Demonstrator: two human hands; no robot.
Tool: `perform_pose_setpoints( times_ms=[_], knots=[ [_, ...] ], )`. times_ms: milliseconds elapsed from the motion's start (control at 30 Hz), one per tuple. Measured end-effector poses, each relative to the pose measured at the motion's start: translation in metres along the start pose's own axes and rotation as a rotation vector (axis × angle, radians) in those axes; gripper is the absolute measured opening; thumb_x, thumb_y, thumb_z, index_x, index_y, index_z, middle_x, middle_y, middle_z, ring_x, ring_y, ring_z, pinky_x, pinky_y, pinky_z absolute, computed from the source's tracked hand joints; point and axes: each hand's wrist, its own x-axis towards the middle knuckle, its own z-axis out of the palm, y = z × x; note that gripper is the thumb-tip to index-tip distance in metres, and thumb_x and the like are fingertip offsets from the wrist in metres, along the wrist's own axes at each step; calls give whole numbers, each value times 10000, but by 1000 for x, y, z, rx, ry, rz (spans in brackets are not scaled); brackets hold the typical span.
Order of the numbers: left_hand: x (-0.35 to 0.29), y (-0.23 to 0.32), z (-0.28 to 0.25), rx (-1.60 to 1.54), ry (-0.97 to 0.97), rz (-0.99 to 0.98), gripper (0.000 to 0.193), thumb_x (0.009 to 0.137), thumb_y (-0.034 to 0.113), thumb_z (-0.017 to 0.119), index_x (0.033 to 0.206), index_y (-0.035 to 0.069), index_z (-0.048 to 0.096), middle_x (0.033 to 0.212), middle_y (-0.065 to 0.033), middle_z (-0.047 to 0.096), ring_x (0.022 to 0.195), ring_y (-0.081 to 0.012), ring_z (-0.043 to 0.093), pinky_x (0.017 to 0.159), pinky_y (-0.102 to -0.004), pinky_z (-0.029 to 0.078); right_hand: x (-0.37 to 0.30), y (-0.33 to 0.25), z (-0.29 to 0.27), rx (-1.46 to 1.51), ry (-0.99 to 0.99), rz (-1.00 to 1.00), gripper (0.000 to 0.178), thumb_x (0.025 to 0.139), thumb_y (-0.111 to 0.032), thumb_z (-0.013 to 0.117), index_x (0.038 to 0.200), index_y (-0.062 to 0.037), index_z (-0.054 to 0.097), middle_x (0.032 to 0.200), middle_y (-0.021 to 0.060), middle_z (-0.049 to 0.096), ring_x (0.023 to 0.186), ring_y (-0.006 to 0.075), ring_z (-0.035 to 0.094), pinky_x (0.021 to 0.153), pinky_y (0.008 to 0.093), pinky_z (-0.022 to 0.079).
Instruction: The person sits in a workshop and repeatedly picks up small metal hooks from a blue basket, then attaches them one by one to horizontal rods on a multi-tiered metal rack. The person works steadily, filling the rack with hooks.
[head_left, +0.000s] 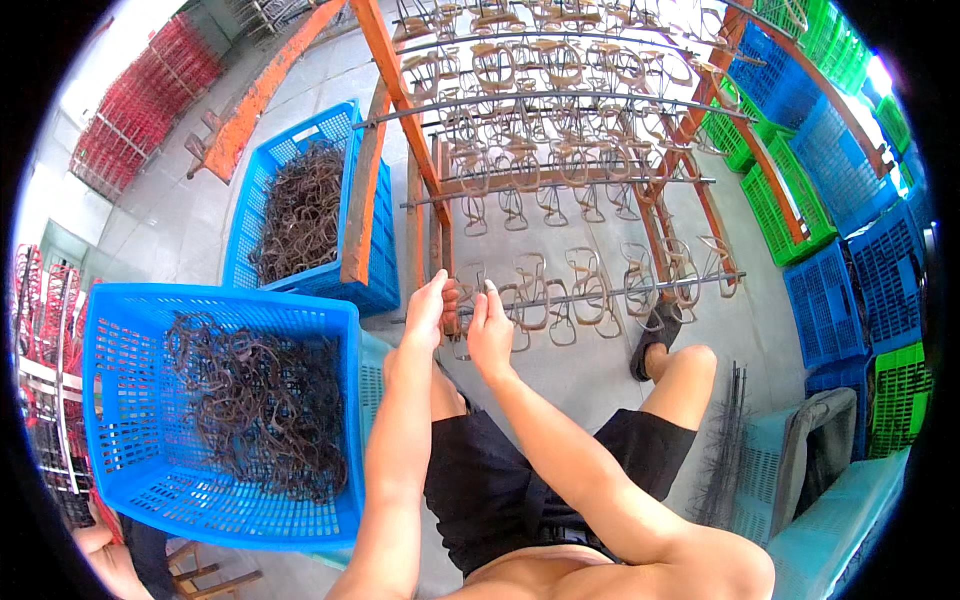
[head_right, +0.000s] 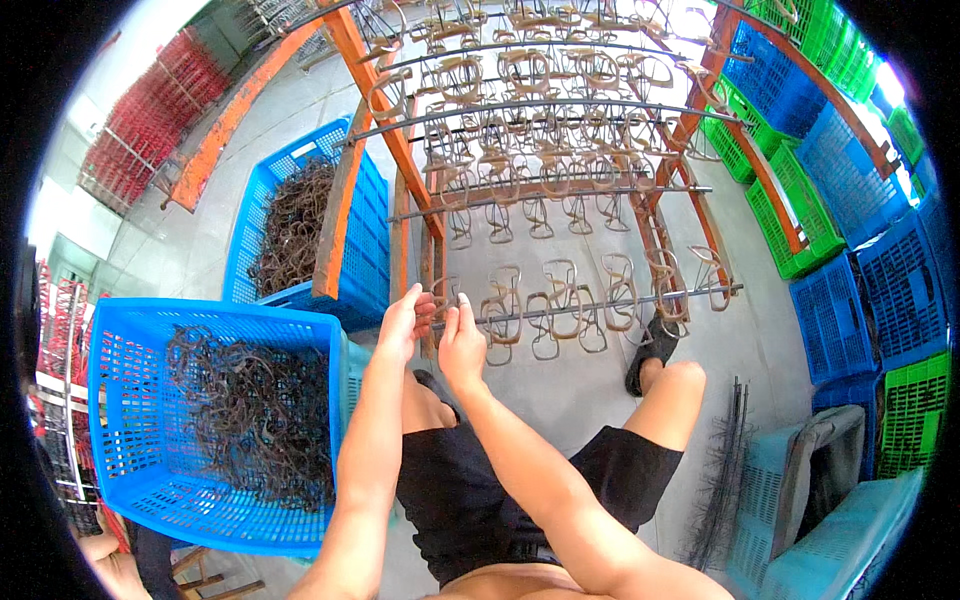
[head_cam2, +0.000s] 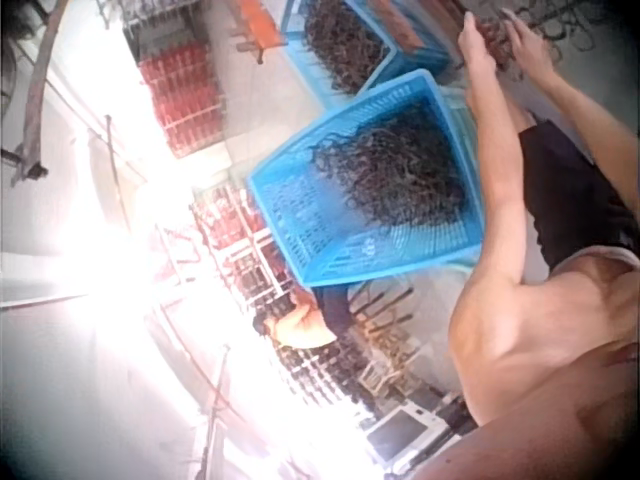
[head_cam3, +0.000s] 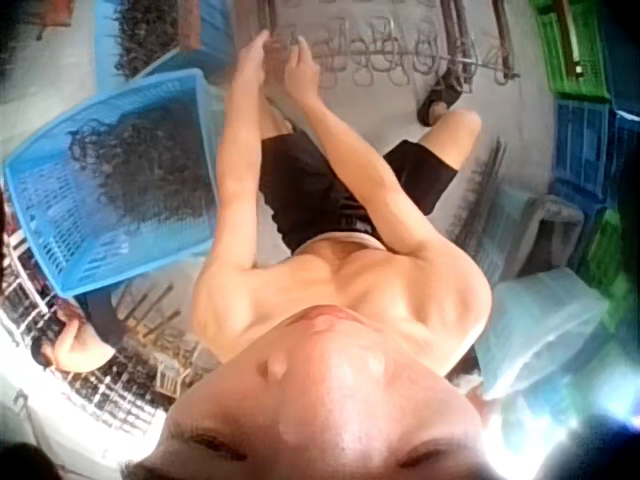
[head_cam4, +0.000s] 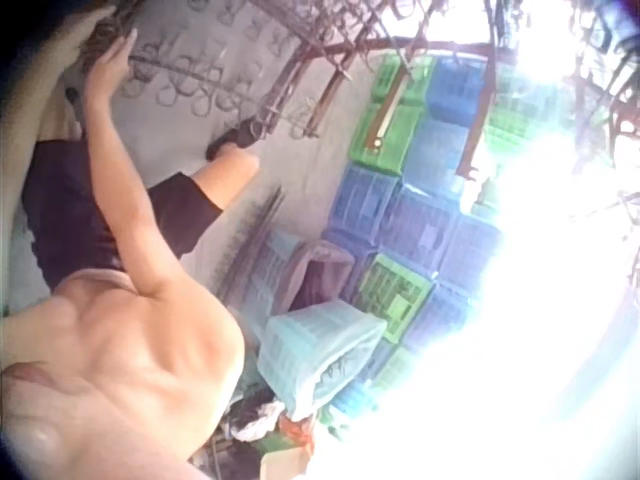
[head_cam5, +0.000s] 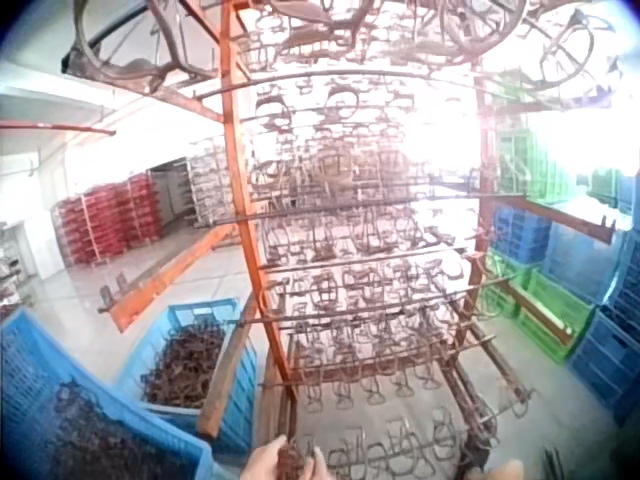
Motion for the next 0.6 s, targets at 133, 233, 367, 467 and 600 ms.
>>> perform_pose_setpoints(
  times_ms=[133, 233, 367, 467, 600],
  knots=[
    [50, -15, -33, -203, -197, -179, 281, 874, 352, 589, 897, 78, 649, 763, -12, 634, 705, -135, 580, 623, -271, 452, -10, -7, 9, 21, -99, -3, 352, 962, -228, 449, 1236, -18, 516, 812, 246, 628, 761, 397, 626, 645, 422, 479],
    [45, -12, -25, -366, -362, -286, 223, 876, 282, 594, 883, 65, 648, 754, -12, 635, 703, -138, 589, 614, -274, 457, -4, 3, 5, 29, -33, -75, 349, 960, -221, 452, 1228, -7, 516, 788, 249, 617, 728, 406, 616, 623, 440, 468],
    [44, -19, -26, -443, -373, -262, 174, 897, 242, 562, 891, 88, 642, 732, 15, 625, 666, -121, 582, 616, -291, 453, -5, -8, 3, 93, -40, -93, 336, 957, -193, 461, 1225, 3, 514, 676, 235, 563, 605, 388, 578, 548, 440, 430],
    [37, -17, -19, -228, -199, -148, 150, 888, 233, 582, 863, 97, 641, 708, 19, 617, 621, -111, 566, 597, -286, 444, -8, -1, 2, 78, -36, -44, 339, 958, -188, 463, 1232, 4, 509, 631, 208, 540, 548, 341, 553, 522, 410, 425],
    [42, -18, -23, -356, -214, -193, 121, 813, 200, 689, 833, 85, 658, 690, 6, 619, 607, -83, 557, 541, -225, 444, -8, -1, 5, 71, -43, -60, 345, 964, -200, 458, 1242, -1, 506, 603, 179, 524, 516, 280, 540, 506, 384, 420]
  ],
)
